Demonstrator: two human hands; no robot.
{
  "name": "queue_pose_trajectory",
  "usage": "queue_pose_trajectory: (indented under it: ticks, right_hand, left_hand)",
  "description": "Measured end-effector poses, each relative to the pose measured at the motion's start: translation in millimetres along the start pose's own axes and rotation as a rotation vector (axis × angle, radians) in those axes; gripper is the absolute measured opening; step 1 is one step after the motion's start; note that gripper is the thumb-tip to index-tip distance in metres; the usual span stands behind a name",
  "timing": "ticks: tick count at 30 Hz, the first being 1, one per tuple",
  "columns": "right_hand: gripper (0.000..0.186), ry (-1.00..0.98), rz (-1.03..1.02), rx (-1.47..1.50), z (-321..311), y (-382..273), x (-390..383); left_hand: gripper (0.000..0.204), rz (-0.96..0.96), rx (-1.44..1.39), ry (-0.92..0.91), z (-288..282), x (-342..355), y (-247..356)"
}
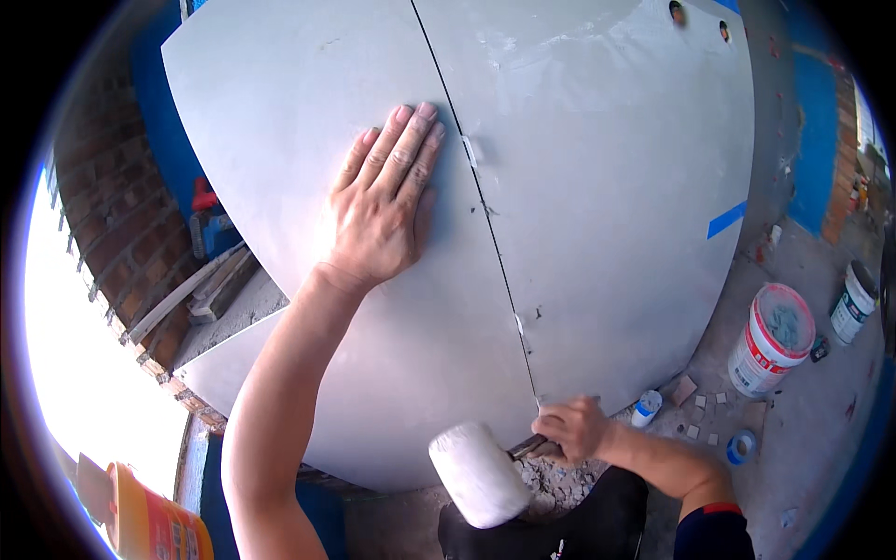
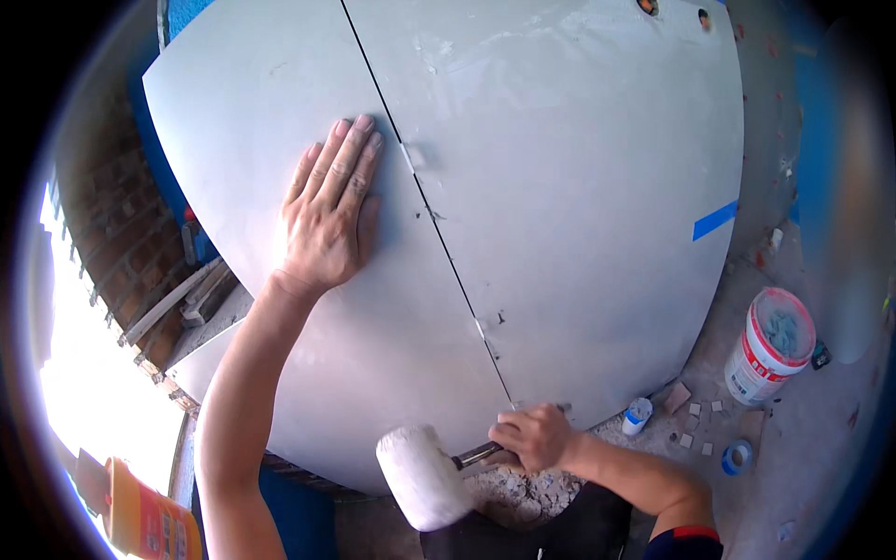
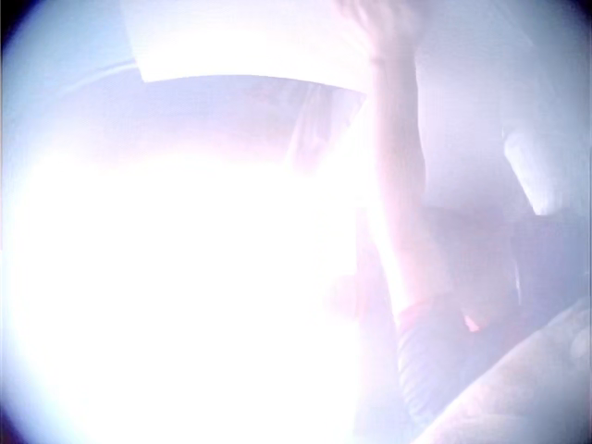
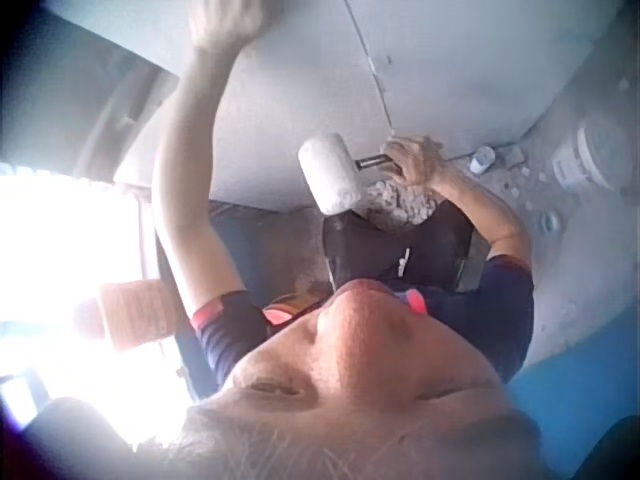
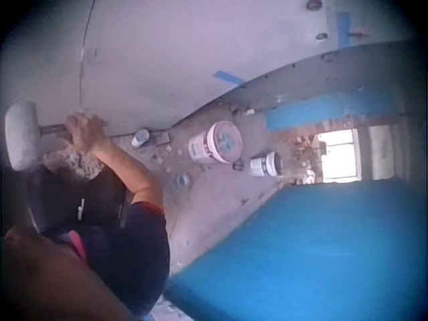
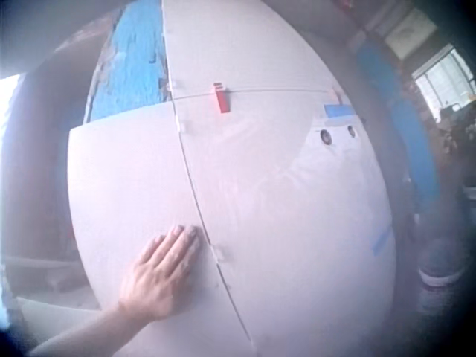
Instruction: The person aligns and installs wall tiles by hand, using a mallet to secure them, wiping away excess debris with a cloth, and inserting plastic spacers to maintain even gaps between tiles.
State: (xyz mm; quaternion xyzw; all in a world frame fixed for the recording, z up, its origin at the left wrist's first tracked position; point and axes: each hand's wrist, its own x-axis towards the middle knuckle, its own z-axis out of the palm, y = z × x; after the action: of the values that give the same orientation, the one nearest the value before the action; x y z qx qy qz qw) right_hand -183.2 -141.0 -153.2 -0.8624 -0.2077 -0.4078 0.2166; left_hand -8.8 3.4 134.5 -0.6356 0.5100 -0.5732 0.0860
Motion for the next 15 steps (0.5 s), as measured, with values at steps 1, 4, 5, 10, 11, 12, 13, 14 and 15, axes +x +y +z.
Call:
queue_pose_trajectory:
  ticks: [1, 4, 5, 10, 11, 12, 13, 14, 15]
  right_hand:
    - [0.031, -0.027, -0.062, -0.029, -9.4, 18.0, 10.2]
    - [0.030, -0.047, -0.033, -0.118, -16.5, 32.9, 27.9]
    - [0.029, -0.031, 0.060, -0.175, -16.7, 31.4, 35.4]
    - [0.036, -0.084, 0.149, -0.173, -23.6, 44.0, 47.5]
    - [0.036, -0.080, 0.137, -0.178, -24.8, 42.5, 51.4]
    - [0.037, -0.058, 0.181, -0.166, -25.7, 40.2, 56.1]
    - [0.038, -0.036, 0.232, -0.157, -27.6, 36.5, 58.7]
    - [0.038, -0.030, 0.225, -0.167, -29.1, 33.4, 58.9]
    - [0.037, -0.030, 0.242, -0.166, -29.2, 30.2, 56.7]
  left_hand:
    - [0.054, -0.007, -0.006, 0.003, -2.0, 1.8, -0.1]
    - [0.051, -0.030, -0.022, 0.005, 1.7, 2.6, 2.0]
    - [0.052, -0.022, 0.005, -0.019, 5.1, -0.5, 1.2]
    - [0.055, 0.001, -0.027, -0.045, -0.8, 3.9, -0.9]
    - [0.055, -0.002, -0.016, -0.037, -0.4, 5.7, -4.3]
    - [0.054, 0.053, -0.054, -0.048, 0.2, 10.4, -10.4]
    - [0.054, 0.112, -0.098, -0.057, -0.4, 16.3, -17.2]
    - [0.055, 0.173, -0.105, -0.068, -2.6, 22.6, -26.6]
    - [0.055, 0.172, -0.099, -0.056, -3.7, 28.6, -32.7]
